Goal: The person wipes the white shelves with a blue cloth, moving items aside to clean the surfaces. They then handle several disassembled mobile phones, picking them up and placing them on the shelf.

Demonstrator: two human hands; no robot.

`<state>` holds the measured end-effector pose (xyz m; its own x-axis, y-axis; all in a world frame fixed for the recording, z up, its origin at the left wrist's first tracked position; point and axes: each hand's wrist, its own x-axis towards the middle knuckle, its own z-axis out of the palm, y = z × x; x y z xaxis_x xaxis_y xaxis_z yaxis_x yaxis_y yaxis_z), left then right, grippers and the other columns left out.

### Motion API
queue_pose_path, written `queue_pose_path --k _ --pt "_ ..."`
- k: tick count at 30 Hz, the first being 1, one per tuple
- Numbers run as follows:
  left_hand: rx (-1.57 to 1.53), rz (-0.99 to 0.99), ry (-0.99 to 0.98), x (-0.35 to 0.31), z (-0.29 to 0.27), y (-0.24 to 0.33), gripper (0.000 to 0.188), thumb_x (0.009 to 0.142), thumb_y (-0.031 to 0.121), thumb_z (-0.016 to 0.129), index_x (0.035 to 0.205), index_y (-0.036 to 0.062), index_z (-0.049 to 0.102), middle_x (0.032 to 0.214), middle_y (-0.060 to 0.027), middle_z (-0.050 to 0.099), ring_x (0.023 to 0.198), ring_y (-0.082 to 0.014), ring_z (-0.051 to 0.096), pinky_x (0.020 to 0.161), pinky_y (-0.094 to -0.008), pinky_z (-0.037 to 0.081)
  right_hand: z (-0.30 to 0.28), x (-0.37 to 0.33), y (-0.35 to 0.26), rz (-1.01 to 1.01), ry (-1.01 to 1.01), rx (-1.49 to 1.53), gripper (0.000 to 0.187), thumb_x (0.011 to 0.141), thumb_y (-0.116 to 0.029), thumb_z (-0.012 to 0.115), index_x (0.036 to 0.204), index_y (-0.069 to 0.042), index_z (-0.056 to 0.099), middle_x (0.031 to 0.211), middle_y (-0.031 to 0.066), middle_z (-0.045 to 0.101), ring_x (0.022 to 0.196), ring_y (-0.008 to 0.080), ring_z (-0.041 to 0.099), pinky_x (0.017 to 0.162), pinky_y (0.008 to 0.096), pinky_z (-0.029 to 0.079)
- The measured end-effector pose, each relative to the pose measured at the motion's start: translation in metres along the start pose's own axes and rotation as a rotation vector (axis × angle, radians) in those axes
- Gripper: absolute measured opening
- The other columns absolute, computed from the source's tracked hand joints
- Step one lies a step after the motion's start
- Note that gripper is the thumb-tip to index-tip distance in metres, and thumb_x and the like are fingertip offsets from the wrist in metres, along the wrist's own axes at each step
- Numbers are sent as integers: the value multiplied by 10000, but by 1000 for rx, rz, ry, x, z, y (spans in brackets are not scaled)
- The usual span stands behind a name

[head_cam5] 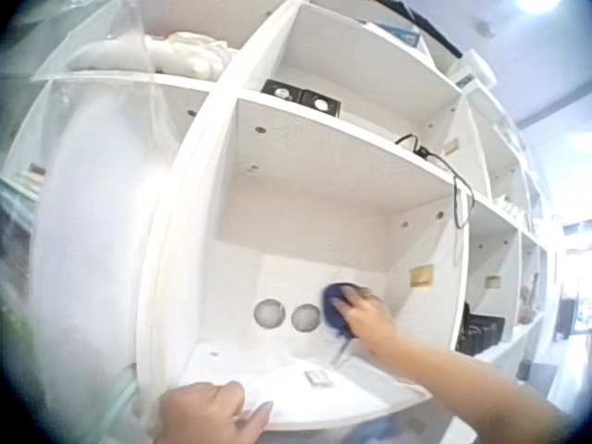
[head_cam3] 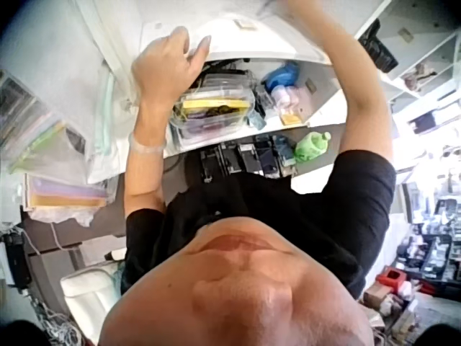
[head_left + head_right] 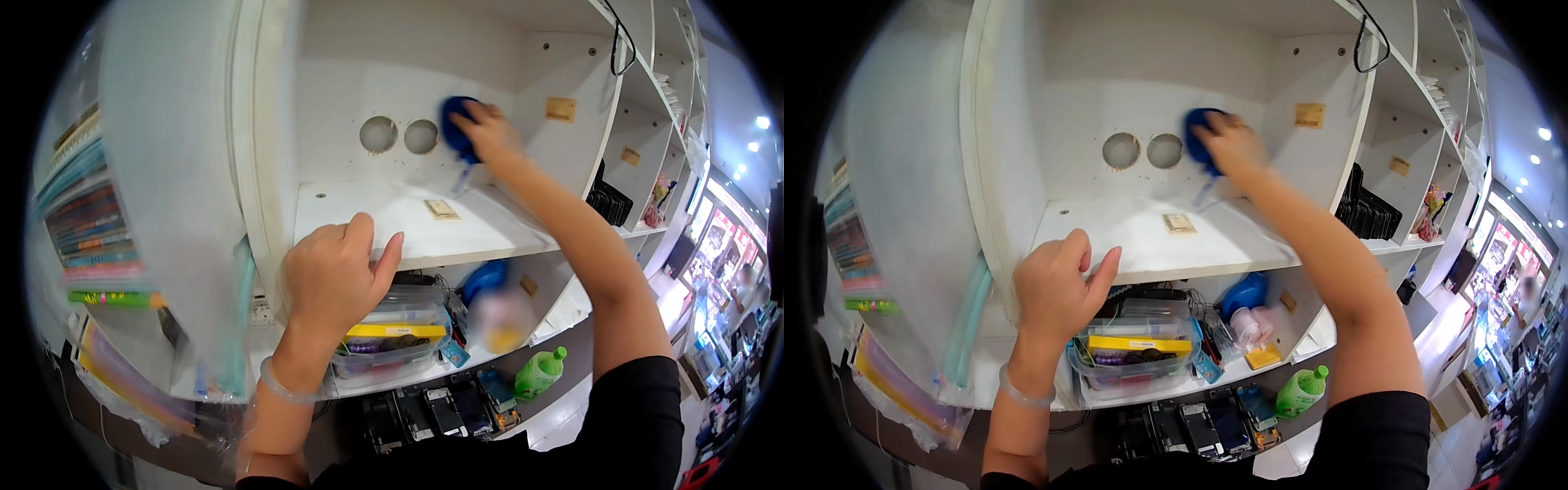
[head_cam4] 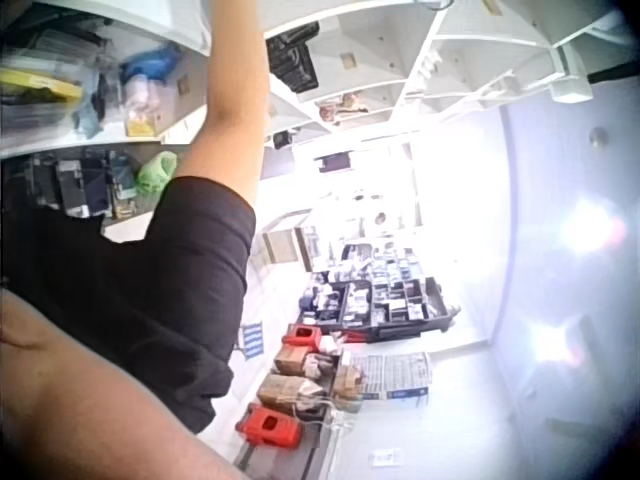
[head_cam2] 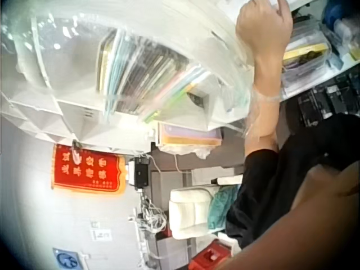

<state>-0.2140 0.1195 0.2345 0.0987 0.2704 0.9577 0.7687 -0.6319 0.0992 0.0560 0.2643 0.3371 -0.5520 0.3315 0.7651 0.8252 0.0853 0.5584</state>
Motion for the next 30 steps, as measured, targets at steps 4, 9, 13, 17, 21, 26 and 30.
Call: queue_pose_path --k 4,9,13,17,21,26,30 --pt "7 2 17 -1 5 -2 362 755 273 688 600 93 414 464 -53 402 420 -238 417 398 -354 299 -16 -5 27 195 -293 -39 435 739 51 507 1113 -127 639 1204 141 531 1049 351 522 903 386 458" --pt "21 -32 2 2 7 5 381 753 279 691 586 90 405 464 -61 395 420 -242 412 398 -353 292 -19 52 58 146 153 -72 585 746 68 548 1280 -151 451 1345 156 382 1099 373 489 906 370 463" --pt "14 -7 11 5 3 8 389 747 268 701 584 86 398 473 -66 383 422 -245 396 401 -352 282 1 48 71 345 -46 -177 539 788 36 538 1285 -111 386 1308 191 393 1081 379 505 889 367 469" --pt "106 14 10 3 3 5 354 745 272 700 598 108 422 475 -27 411 426 -214 442 385 -336 306 11 -6 4 439 -376 -121 363 842 -45 489 1194 -126 469 1189 157 480 1031 380 539 824 391 499" --pt "108 14 16 2 8 3 373 745 289 701 588 108 415 464 -33 392 415 -215 423 382 -335 292 22 -55 17 192 -604 236 327 800 -10 520 1107 -119 544 1120 165 517 972 390 559 833 413 479" --pt "105 12 26 4 8 5 380 749 299 697 587 106 413 461 -34 393 407 -214 415 381 -336 291 -12 -16 17 340 -56 318 457 699 96 552 1104 -115 584 1199 152 497 1023 381 525 893 406 453" --pt "65 14 19 5 9 6 375 746 299 701 592 106 418 461 -34 397 407 -214 417 383 -337 294 12 -19 -4 182 -110 319 432 671 89 575 1044 -119 635 1171 123 542 1016 356 533 909 396 449"
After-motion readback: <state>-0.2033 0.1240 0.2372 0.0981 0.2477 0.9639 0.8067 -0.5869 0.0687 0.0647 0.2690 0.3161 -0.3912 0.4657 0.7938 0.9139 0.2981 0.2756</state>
